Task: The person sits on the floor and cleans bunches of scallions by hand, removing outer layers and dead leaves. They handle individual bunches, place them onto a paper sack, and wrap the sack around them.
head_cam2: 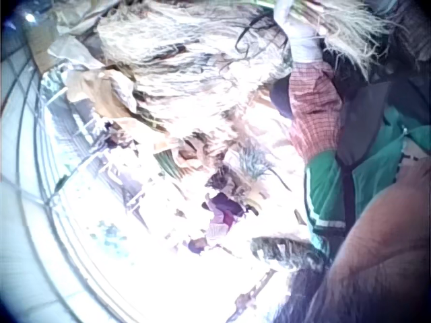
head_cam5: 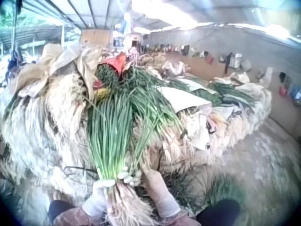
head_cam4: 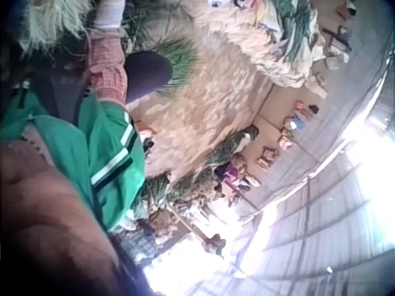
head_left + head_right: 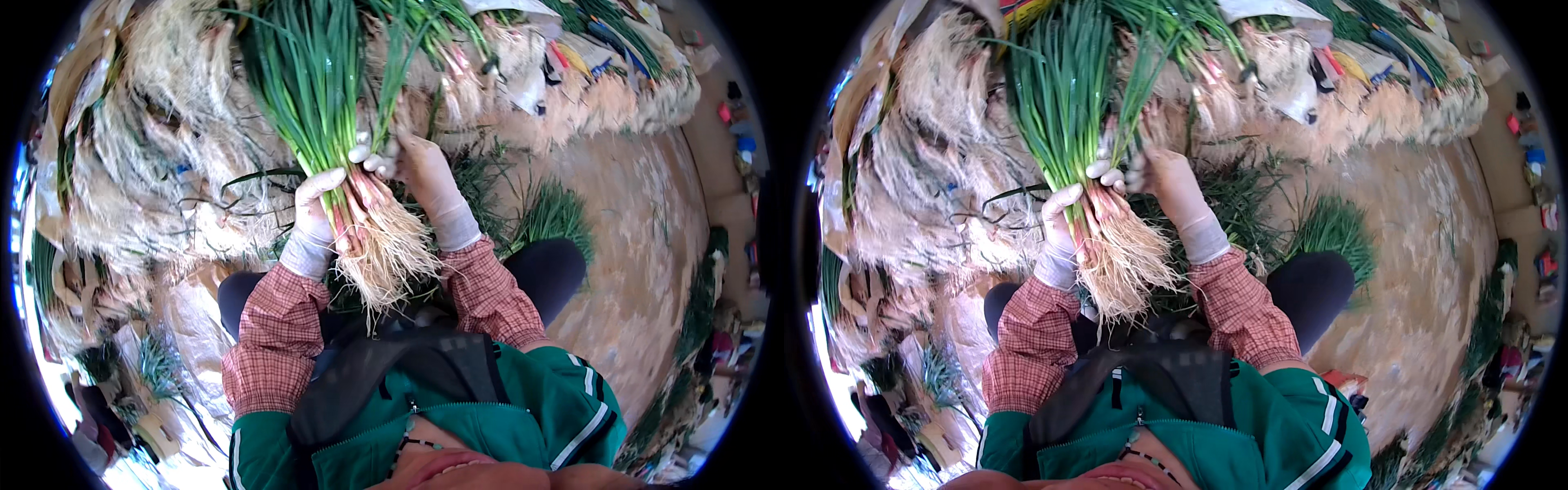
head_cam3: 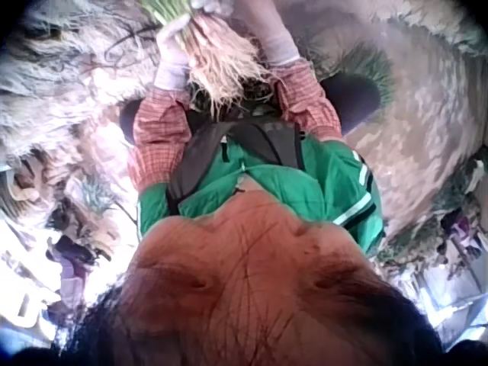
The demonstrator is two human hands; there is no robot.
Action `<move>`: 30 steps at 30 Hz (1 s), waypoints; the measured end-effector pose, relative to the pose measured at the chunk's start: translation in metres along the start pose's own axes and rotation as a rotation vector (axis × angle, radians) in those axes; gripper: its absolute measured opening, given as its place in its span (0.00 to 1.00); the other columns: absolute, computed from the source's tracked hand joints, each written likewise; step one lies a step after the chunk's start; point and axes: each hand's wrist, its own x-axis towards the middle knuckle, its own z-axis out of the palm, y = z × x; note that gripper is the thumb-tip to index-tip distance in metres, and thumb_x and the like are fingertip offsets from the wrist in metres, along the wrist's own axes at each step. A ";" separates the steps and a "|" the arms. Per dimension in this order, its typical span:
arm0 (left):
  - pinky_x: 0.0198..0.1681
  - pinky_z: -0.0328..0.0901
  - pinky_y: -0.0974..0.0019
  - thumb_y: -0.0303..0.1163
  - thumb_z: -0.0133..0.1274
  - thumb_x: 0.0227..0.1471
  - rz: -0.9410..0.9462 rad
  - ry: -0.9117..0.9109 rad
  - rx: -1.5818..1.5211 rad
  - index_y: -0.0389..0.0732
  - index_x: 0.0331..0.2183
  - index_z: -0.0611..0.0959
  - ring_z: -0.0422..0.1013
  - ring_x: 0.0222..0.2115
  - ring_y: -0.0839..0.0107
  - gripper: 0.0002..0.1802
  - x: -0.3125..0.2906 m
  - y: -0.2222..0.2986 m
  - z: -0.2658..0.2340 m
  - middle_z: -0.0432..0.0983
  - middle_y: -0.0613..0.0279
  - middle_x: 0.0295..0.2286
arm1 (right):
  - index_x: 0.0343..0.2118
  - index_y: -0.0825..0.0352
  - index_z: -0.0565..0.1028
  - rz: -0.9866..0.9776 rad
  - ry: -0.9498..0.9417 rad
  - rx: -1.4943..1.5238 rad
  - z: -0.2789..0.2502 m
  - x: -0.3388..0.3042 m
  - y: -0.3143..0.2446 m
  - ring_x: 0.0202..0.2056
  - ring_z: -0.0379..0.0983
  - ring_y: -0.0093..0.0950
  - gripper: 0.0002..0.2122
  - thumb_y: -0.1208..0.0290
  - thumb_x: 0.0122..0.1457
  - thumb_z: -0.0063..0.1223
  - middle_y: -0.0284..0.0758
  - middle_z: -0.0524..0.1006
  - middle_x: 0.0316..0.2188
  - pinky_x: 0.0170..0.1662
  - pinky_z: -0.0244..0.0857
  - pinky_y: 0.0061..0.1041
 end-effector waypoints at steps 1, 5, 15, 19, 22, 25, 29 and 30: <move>0.50 0.62 0.58 0.29 0.53 0.40 0.006 0.042 0.087 0.31 0.50 0.66 0.63 0.42 0.63 0.32 -0.001 0.000 -0.009 0.66 0.61 0.36 | 0.34 0.67 0.74 -0.048 -0.008 -0.122 0.027 -0.016 -0.028 0.29 0.74 0.25 0.16 0.57 0.64 0.41 0.35 0.78 0.28 0.35 0.67 0.23; 0.32 0.73 0.51 0.31 0.52 0.42 -0.096 0.079 0.481 0.29 0.50 0.66 0.75 0.25 0.52 0.32 -0.002 0.011 -0.026 0.75 0.49 0.30 | 0.35 0.69 0.75 -0.434 0.167 -0.495 0.027 0.010 -0.035 0.19 0.70 0.20 0.09 0.67 0.58 0.54 0.33 0.77 0.24 0.21 0.64 0.17; 0.45 0.67 0.58 0.31 0.55 0.38 0.007 -0.058 0.325 0.31 0.50 0.65 0.67 0.32 0.68 0.35 0.010 0.013 0.014 0.65 0.62 0.32 | 0.36 0.68 0.75 -0.001 0.867 -1.429 -0.386 -0.157 -0.103 0.35 0.76 0.38 0.11 0.65 0.56 0.48 0.48 0.77 0.35 0.39 0.69 0.35; 0.50 0.65 0.54 0.31 0.53 0.40 0.000 0.063 0.362 0.33 0.50 0.67 0.69 0.41 0.60 0.33 0.003 0.023 -0.007 0.71 0.56 0.39 | 0.30 0.69 0.76 -0.226 0.790 -1.762 -0.338 -0.157 -0.080 0.35 0.75 0.44 0.14 0.61 0.55 0.49 0.49 0.77 0.30 0.39 0.67 0.38; 0.56 0.60 0.49 0.28 0.51 0.42 -0.053 0.141 0.248 0.31 0.52 0.66 0.63 0.52 0.50 0.32 0.004 0.012 -0.008 0.66 0.47 0.51 | 0.24 0.69 0.75 -0.286 0.661 -1.553 -0.178 -0.083 -0.142 0.20 0.67 0.31 0.14 0.61 0.55 0.52 0.40 0.74 0.18 0.28 0.62 0.29; 0.56 0.59 0.48 0.28 0.51 0.42 -0.064 0.141 0.198 0.31 0.53 0.66 0.64 0.52 0.50 0.33 0.006 0.009 -0.017 0.66 0.46 0.51 | 0.41 0.66 0.76 -0.789 0.344 -1.419 -0.075 -0.010 -0.141 0.30 0.74 0.24 0.18 0.56 0.56 0.54 0.36 0.79 0.31 0.34 0.66 0.21; 0.54 0.61 0.48 0.27 0.51 0.42 -0.072 0.118 0.157 0.30 0.50 0.69 0.66 0.50 0.53 0.30 0.007 0.011 -0.024 0.71 0.52 0.44 | 0.46 0.63 0.72 -0.439 0.356 -2.099 -0.026 0.080 -0.120 0.32 0.77 0.32 0.22 0.50 0.57 0.50 0.39 0.78 0.31 0.35 0.70 0.34; 0.53 0.63 0.49 0.27 0.51 0.42 -0.071 0.130 0.166 0.30 0.49 0.69 0.68 0.48 0.53 0.29 0.007 0.010 -0.020 0.72 0.51 0.42 | 0.44 0.64 0.74 -0.477 0.387 -2.115 -0.030 0.092 -0.117 0.28 0.77 0.31 0.21 0.50 0.57 0.50 0.38 0.79 0.28 0.34 0.70 0.33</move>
